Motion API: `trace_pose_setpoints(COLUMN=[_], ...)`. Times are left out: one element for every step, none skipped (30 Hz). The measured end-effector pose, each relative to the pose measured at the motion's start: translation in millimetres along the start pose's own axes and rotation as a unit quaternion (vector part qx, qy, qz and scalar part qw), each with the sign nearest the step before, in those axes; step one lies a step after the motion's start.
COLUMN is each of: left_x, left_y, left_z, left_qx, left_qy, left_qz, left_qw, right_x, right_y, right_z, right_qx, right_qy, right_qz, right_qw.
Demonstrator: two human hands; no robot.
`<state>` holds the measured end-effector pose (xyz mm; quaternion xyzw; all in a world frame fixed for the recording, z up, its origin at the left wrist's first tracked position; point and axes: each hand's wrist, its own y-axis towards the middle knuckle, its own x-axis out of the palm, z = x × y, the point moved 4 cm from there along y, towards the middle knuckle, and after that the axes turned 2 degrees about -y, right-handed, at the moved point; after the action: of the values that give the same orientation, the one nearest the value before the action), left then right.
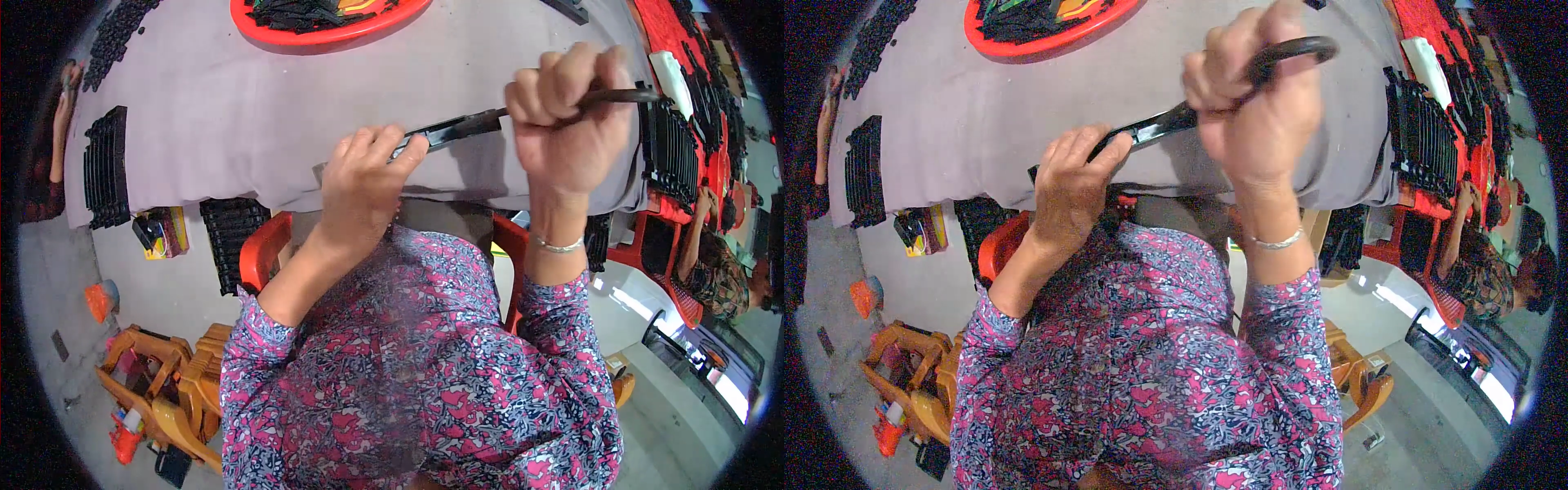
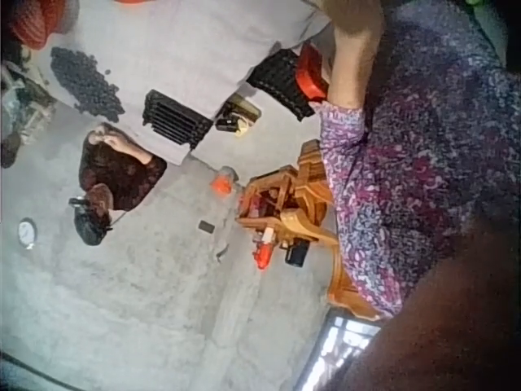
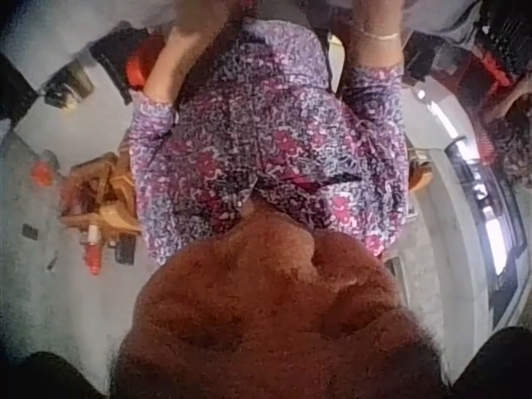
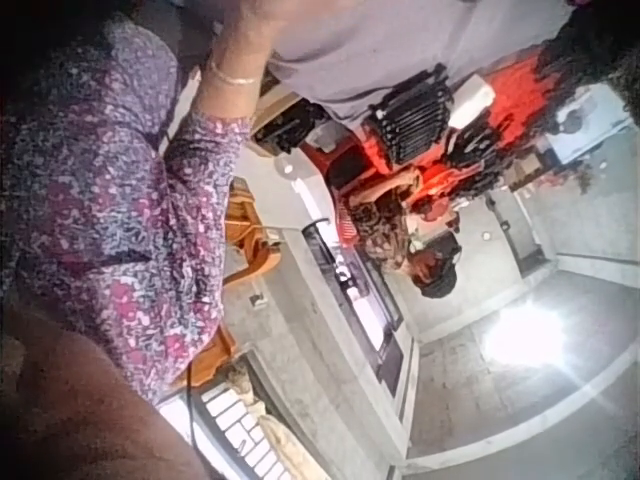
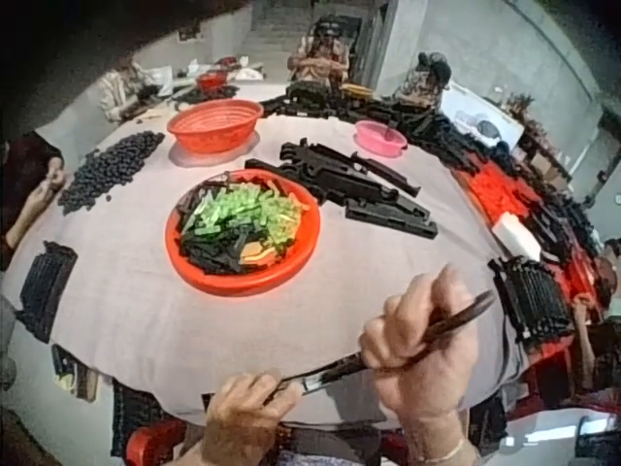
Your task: The person assembles small plastic cartridge housings by inserting internal components into them using a lever tool.
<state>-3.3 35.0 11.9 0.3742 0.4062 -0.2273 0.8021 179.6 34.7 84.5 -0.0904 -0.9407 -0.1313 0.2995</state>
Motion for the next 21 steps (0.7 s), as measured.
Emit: trace_pose_setpoints(left_x=[-1,-1,-1,-1,0,0,0,1,1,1,0,0,1,2,3,3,3,3,3,4,4], left_y=[1,2,2,2,1,1,0,0,0,0,1,1,1,1,0,1,1,2,2,1,1], left_z=[1,2,3,2,1,1,1,1,0,0,1,2,2,2,1,1,2,3,2,2,2], left_qx=[0.000,-0.003,-0.006,-0.007,-0.003,0.002,0.000,-0.008,-0.017,-0.018,-0.013,-0.007,-0.008,-0.012,-0.015,-0.016,-0.010,-0.004,-0.004,-0.001,0.001], left_qy=[0.001,-0.008,-0.016,-0.016,-0.016,-0.017,-0.017,-0.014,-0.011,-0.011,-0.008,-0.005,-0.008,0.003,0.014,0.013,0.014,0.015,0.015,0.013,0.011], left_qz=[0.000,-0.007,-0.013,-0.013,-0.011,-0.010,-0.010,-0.016,-0.024,-0.024,-0.022,-0.021,-0.022,-0.026,-0.030,-0.032,-0.027,-0.023,-0.024,-0.021,-0.018], left_qw=[1.000,1.000,1.000,1.000,1.000,1.000,1.000,1.000,1.000,0.999,1.000,1.000,1.000,1.000,0.999,0.999,0.999,1.000,1.000,1.000,1.000], right_x=[2,-1,-2,-1,1,4,5,6,6,8,5,5,7,8,13,17,18,17,18,12,7], right_y=[-1,-2,-3,-4,-5,-4,-3,-3,-2,-2,-2,-1,-1,-1,-2,-3,-2,-1,-1,-5,-6], right_z=[10,18,23,26,28,30,34,37,39,38,39,38,37,37,38,38,40,42,44,49,52], right_qx=[0.003,-0.006,-0.006,-0.012,-0.018,-0.018,-0.002,0.013,0.028,0.023,0.025,0.012,-0.001,0.000,-0.002,-0.005,-0.004,0.014,0.032,0.039,0.040], right_qy=[0.048,0.039,0.039,0.028,0.017,0.017,0.008,-0.001,-0.009,0.003,0.004,0.013,0.020,0.019,-0.010,-0.037,-0.037,-0.028,-0.018,-0.051,-0.051], right_qz=[0.039,0.053,0.053,0.037,0.022,0.023,0.041,0.060,0.079,0.069,0.070,0.012,-0.044,-0.043,-0.069,-0.095,-0.094,-0.088,-0.081,-0.035,-0.033], right_qw=[0.998,0.998,0.998,0.999,0.999,0.999,0.999,0.998,0.996,0.997,0.997,1.000,0.999,0.999,0.998,0.995,0.995,0.996,0.996,0.997,0.997])
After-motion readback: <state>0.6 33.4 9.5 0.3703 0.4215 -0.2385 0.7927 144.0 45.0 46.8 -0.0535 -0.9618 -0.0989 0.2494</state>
